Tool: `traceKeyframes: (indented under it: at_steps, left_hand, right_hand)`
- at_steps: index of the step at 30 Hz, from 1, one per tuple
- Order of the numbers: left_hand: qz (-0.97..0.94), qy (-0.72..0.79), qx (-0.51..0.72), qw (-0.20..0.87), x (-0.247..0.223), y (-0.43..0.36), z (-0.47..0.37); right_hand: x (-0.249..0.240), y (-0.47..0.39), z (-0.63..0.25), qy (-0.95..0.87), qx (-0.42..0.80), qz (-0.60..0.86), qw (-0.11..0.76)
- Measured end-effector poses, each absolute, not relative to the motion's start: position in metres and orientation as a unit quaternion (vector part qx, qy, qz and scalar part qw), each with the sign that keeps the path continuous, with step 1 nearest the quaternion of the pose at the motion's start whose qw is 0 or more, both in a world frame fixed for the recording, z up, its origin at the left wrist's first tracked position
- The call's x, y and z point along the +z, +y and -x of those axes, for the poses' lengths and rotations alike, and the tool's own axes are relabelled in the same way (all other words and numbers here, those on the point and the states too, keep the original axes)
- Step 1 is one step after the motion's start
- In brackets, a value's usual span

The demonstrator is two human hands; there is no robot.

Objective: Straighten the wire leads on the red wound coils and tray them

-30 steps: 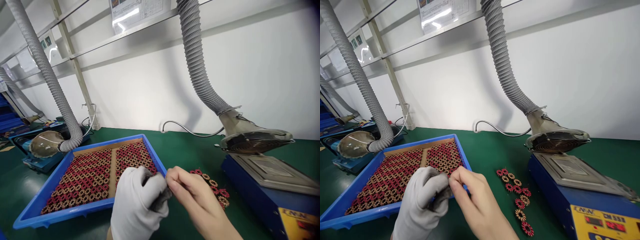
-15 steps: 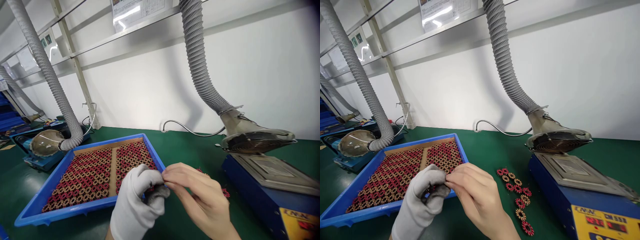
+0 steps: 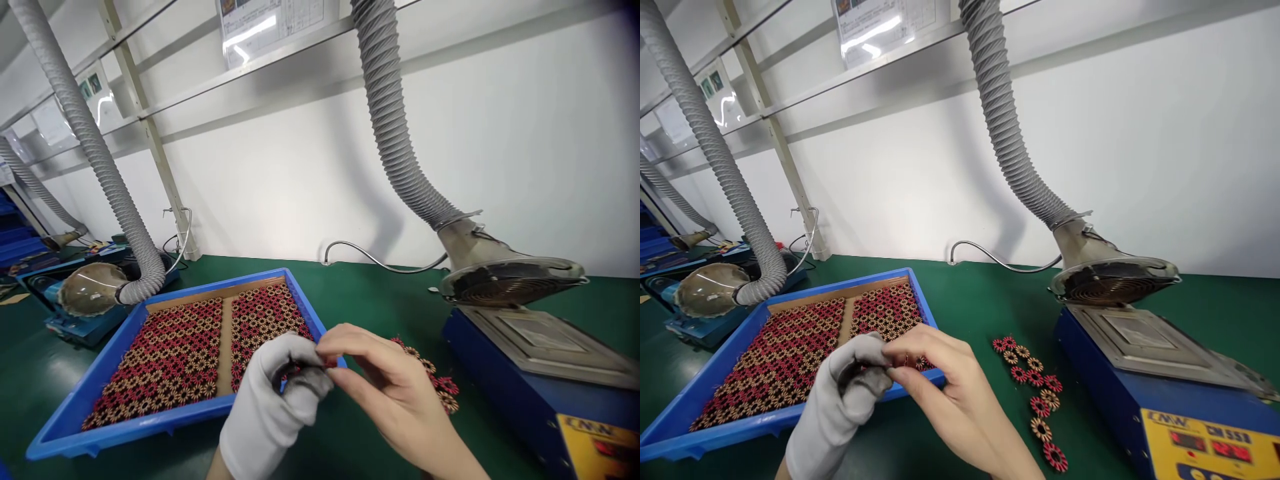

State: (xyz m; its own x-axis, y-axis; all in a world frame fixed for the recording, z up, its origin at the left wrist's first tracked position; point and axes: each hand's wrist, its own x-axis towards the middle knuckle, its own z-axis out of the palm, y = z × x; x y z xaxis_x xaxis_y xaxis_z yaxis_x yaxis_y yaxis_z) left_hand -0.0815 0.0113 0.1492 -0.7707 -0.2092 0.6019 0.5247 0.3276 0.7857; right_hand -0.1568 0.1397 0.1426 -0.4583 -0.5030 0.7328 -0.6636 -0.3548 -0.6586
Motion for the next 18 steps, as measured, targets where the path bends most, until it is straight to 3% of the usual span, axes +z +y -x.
traceKeyframes:
  at_steps: [5,7,9,11,13,15,16,18]
  left_hand:
    - [0.074,-0.725,-0.644,0.233,0.145,0.012,0.084]
    - [0.084,-0.764,-0.58,0.27,0.145,0.013,0.084]
    - [0.098,-0.826,-0.43,0.35,0.147,0.014,0.082]
    - [0.102,-0.873,-0.233,0.417,0.15,0.015,0.079]
    - [0.101,-0.878,-0.089,0.46,0.153,0.015,0.076]
    - [0.104,-0.868,-0.058,0.483,0.154,0.015,0.074]
    - [0.109,-0.863,-0.085,0.487,0.154,0.015,0.073]
    - [0.116,-0.851,-0.213,0.467,0.152,0.013,0.074]
  right_hand:
    - [0.139,0.137,0.158,-0.531,0.6,-0.569,0.184]
    - [0.14,0.139,0.156,-0.56,0.53,-0.579,0.265]
    - [0.143,0.142,0.153,-0.609,0.47,-0.562,0.304]
    - [0.144,0.144,0.15,-0.659,0.495,-0.527,0.208]
    - [0.143,0.142,0.15,-0.636,0.602,-0.482,-0.021]
    - [0.139,0.14,0.153,-0.525,0.695,-0.432,-0.234]
    - [0.138,0.139,0.155,-0.473,0.724,-0.417,-0.28]
    - [0.136,0.138,0.158,-0.453,0.749,-0.424,-0.232]
